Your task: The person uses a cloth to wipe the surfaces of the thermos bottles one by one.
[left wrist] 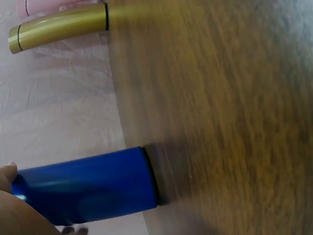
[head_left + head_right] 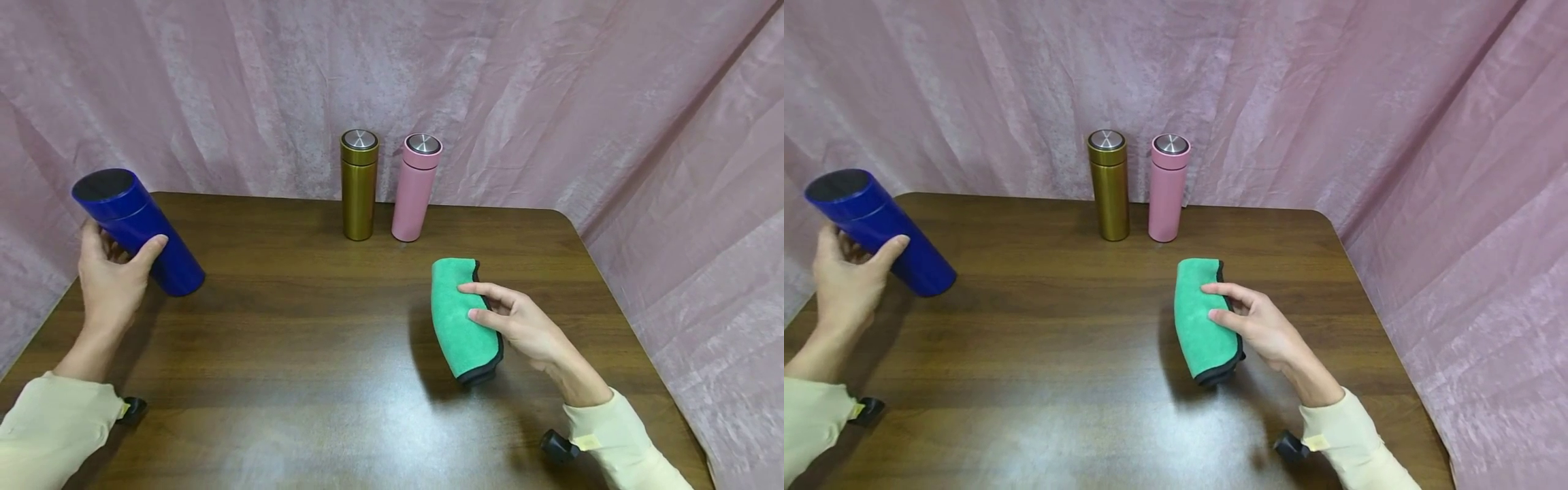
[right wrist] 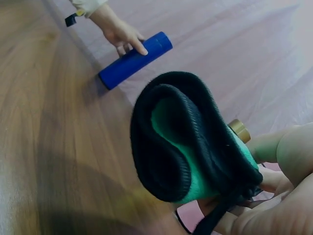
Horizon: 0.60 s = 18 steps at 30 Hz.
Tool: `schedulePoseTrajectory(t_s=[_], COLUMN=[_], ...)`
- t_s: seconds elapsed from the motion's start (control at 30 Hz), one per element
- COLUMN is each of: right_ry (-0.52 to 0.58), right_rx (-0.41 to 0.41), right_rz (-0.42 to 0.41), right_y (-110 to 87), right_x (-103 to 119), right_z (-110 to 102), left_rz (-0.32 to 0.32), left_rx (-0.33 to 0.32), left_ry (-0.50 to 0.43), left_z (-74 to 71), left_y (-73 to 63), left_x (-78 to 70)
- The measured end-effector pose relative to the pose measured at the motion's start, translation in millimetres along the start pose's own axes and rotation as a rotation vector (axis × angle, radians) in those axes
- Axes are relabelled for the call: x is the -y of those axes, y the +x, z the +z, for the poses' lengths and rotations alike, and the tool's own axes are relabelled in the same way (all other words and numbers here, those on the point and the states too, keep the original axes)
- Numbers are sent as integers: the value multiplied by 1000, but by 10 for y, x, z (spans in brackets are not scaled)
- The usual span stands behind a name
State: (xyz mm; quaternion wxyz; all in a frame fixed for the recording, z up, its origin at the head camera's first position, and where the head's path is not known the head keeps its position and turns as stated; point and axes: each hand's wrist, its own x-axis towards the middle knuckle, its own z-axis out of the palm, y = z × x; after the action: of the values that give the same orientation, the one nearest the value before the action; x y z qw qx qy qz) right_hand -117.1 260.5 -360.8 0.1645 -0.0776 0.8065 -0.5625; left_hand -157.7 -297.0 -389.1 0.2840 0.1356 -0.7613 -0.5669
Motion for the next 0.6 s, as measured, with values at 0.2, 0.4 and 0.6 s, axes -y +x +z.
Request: schedulePoseTrajectory(t_s=[0.2, 0.4, 0.6], right_ry=[-92, -111, -101], right_rx=[-47, -82, -103], right_rz=[-21, -35, -10], right_y=[-14, -34, -40], right_x=[-7, -10, 2], right_z=[-9, -31, -45], left_rz=[69, 419, 703], left_rx=[-118, -386, -460], left_ry=[-18, -64, -154], left_z=[79, 257, 526], left_y=[-167, -381, -478], left_x=[-156, -399, -552])
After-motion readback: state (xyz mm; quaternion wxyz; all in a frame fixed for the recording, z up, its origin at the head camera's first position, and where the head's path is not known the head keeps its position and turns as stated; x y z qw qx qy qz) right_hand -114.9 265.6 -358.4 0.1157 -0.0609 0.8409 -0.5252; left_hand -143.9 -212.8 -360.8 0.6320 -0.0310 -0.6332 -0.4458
